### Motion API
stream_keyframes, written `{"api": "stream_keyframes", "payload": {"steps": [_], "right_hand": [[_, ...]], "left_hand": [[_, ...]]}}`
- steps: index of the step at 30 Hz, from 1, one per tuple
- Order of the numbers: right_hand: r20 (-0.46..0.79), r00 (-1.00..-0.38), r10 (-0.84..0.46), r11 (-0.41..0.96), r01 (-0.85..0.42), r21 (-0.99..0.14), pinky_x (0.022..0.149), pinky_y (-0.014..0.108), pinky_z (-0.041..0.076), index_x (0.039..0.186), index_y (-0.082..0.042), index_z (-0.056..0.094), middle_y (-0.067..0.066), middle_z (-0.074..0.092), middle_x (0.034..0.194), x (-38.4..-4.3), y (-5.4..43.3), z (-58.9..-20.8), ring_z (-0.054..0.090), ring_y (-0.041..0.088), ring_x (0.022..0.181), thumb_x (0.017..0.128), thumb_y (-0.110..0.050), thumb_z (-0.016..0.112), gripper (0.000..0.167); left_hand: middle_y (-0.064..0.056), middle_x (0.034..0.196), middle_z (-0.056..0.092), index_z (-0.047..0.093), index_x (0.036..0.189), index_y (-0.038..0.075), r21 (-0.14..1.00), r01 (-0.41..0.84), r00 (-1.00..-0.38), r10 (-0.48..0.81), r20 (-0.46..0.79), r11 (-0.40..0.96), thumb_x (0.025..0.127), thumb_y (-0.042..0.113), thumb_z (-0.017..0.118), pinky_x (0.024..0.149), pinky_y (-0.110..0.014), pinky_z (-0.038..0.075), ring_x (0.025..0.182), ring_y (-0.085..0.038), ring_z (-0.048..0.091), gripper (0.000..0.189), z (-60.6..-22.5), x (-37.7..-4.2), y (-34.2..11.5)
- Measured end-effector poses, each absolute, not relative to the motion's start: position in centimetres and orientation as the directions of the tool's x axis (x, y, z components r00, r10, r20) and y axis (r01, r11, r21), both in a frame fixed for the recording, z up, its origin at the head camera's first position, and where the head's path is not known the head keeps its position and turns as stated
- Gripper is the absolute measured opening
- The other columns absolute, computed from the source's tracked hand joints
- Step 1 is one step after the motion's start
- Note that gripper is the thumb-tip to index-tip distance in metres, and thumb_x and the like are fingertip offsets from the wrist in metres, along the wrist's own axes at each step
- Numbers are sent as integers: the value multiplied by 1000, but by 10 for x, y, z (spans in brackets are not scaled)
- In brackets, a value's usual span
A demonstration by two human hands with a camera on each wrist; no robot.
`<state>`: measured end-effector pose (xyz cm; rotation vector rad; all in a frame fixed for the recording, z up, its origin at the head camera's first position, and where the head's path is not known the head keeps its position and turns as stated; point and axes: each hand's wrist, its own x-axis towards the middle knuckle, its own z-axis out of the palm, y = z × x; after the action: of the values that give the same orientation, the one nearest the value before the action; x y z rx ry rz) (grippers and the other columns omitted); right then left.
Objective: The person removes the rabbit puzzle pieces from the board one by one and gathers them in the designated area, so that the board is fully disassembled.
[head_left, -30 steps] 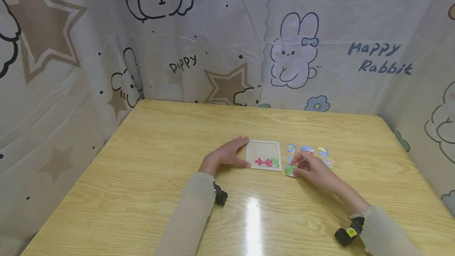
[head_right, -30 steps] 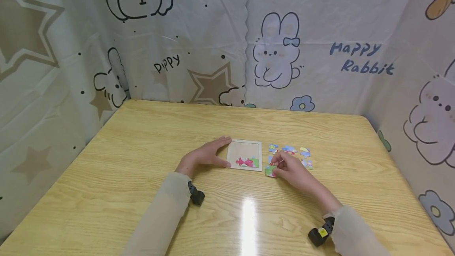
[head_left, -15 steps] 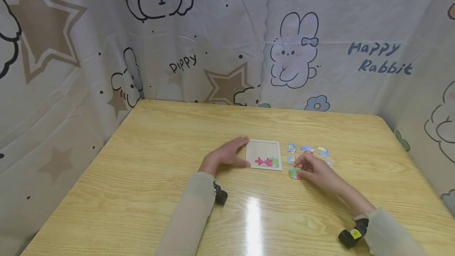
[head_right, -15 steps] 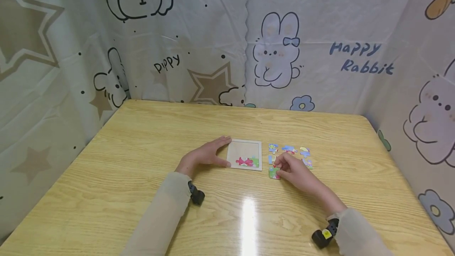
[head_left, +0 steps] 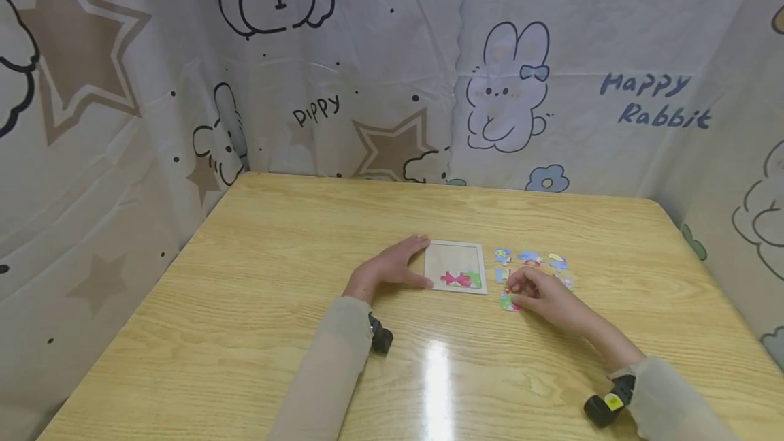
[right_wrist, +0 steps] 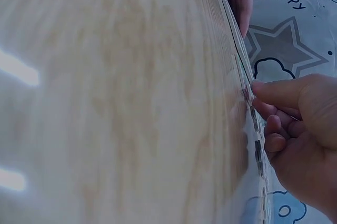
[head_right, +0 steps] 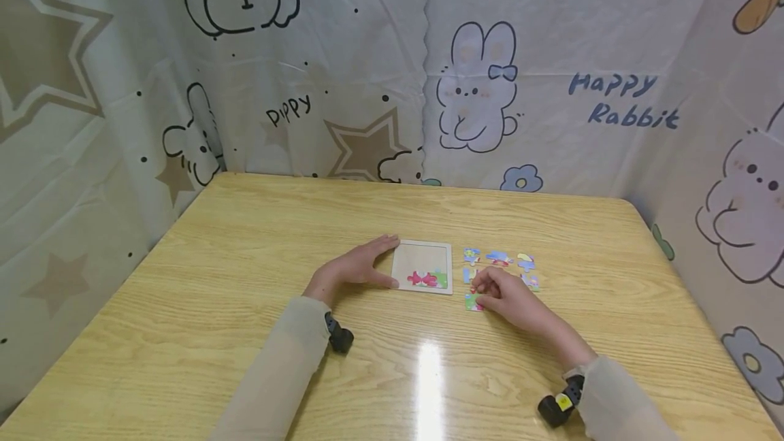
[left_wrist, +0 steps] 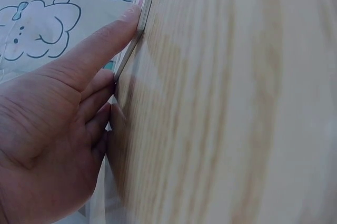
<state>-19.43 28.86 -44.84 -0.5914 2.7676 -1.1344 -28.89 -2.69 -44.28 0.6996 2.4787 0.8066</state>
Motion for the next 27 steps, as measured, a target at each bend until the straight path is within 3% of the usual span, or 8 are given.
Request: {"api": "stream_keyframes", "payload": {"steps": [8, 16, 27], "right_hand": [[76, -911, -406, 614, -334, -716, 60, 18, 47, 109, 1, 59, 13, 57, 100, -202, 277, -448, 49, 2, 71, 91, -6, 67, 20], [44, -906, -420, 634, -328, -700, 65, 19, 45, 113, -1, 60, 8, 61, 95, -218, 254, -444, 48, 7, 77, 92, -11, 67, 25], [64, -870, -490, 607, -393, -691, 69, 21, 45, 116, -3, 61, 10, 62, 103, -238, 226, -448, 48, 11, 80, 92, -12, 67, 26]], "left_hand": [[3, 166, 17, 25, 157, 20, 634, 325, -774, 583, -248, 701, 84, 39, 76, 128, -39, 12, 155, -18, 9, 90, -442, -289, -27], [2, 166, 17, 25, 156, 19, 645, 325, -771, 589, -243, 691, 84, 38, 76, 128, -41, 13, 155, -19, 9, 90, -444, -290, -28], [0, 166, 17, 25, 156, 17, 646, 338, -767, 598, -232, 684, 84, 38, 76, 128, -42, 13, 155, -21, 9, 91, -443, -290, -27]]}}
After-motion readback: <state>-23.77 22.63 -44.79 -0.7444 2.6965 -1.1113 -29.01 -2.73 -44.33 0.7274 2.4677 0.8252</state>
